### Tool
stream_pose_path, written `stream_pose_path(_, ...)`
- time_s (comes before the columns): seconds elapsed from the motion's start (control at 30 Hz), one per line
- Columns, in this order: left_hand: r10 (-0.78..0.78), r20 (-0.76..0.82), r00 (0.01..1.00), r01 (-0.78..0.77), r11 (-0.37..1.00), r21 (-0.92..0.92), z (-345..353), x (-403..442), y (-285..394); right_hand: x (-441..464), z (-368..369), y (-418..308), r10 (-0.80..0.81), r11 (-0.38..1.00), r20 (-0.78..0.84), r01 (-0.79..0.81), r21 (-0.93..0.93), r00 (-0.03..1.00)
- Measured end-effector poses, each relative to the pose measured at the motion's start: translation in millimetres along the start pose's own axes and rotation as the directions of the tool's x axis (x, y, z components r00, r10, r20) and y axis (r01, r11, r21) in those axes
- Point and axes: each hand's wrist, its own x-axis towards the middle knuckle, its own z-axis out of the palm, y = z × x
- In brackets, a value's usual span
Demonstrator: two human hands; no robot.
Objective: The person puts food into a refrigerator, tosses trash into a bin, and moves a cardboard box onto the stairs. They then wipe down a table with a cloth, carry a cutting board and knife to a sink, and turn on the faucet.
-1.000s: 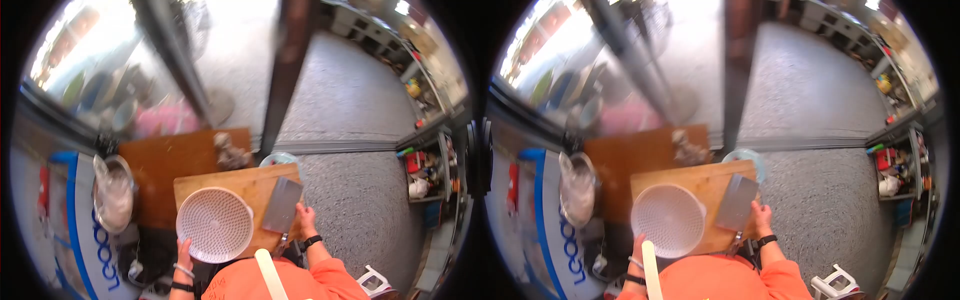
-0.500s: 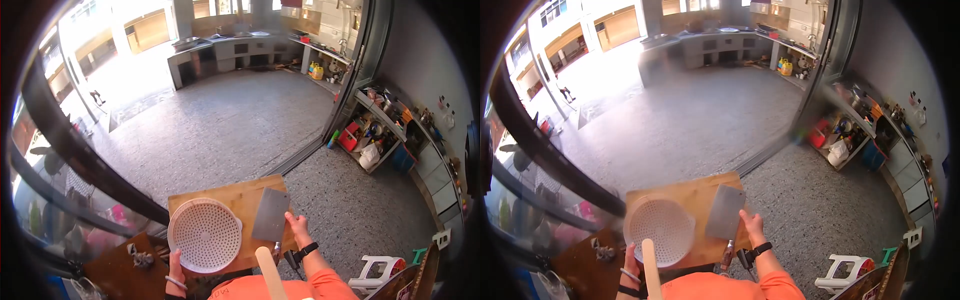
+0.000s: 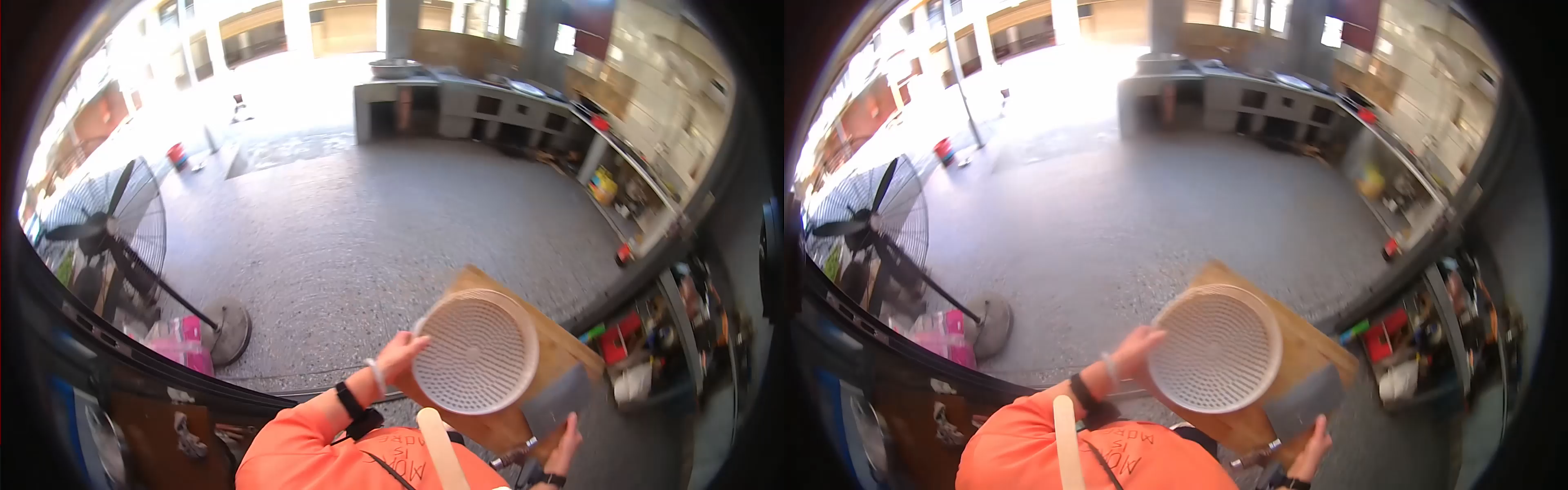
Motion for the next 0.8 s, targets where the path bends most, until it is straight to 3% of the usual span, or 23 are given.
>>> stream_pose_path(0.03,0.023,0.036,0.999,-0.024,0.999,0.030,14.5,29.2,5.9,29.9,3.7,-5.3,0.003,1.000,-0.003,-0.003,-0.002,1.000)
stream_pose_path(0.07,0.026,0.003,1.000,-0.026,1.000,0.013,27.8,52.7,16.1,53.9,16.9,-18.6,0.001,1.000,0.032,0.000,-0.014,0.999)
stream_pose_path(0.13,-0.033,-0.126,0.992,0.052,0.987,0.152,57.7,91.8,35.6,96.4,34.0,-41.7,0.009,1.000,0.075,-0.009,0.001,0.997)
stream_pose_path(0.23,-0.044,-0.088,0.995,0.046,0.999,0.017,83.0,172.2,57.0,200.3,73.2,-70.2,0.047,0.996,0.085,-0.040,-0.082,0.995)
stream_pose_path(0.27,-0.035,-0.166,0.986,0.039,0.999,0.017,90.5,192.4,67.1,237.1,90.3,-77.4,0.040,0.998,0.109,-0.034,-0.053,0.993)
stream_pose_path(0.4,-0.019,-0.233,0.972,-0.007,0.994,-0.110,98.7,260.9,105.2,359.0,156.3,-97.3,-0.015,0.998,0.179,0.024,-0.050,0.984)
stream_pose_path(0.5,-0.020,-0.350,0.937,-0.021,0.993,-0.113,117.6,330.7,149.2,442.7,226.6,-121.7,-0.022,1.000,0.261,0.026,-0.012,0.965)
stream_pose_path(0.53,-0.012,-0.417,0.909,0.012,1.000,-0.002,121.9,327.4,171.8,450.2,235.4,-120.9,0.006,1.000,0.284,-0.004,-0.007,0.959)
stream_pose_path(0.6,0.000,-0.375,0.927,0.002,1.000,0.003,128.6,394.4,165.9,500.5,253.9,-124.2,0.004,0.994,0.241,0.022,-0.106,0.970)
stream_pose_path(0.67,0.063,-0.324,0.944,-0.060,0.998,0.017,142.6,470.3,190.8,547.0,280.1,-131.4,-0.052,0.997,0.142,0.060,-0.050,0.989)
stream_pose_path(0.77,0.055,-0.093,0.994,-0.069,0.986,-0.153,180.7,561.2,232.6,607.1,269.9,-145.1,-0.179,0.984,0.028,0.178,0.030,0.983)
stream_pose_path(0.8,0.034,-0.003,0.999,-0.034,0.994,-0.101,206.5,593.0,251.1,620.7,267.6,-167.3,-0.143,0.990,-0.034,0.142,-0.011,0.989)
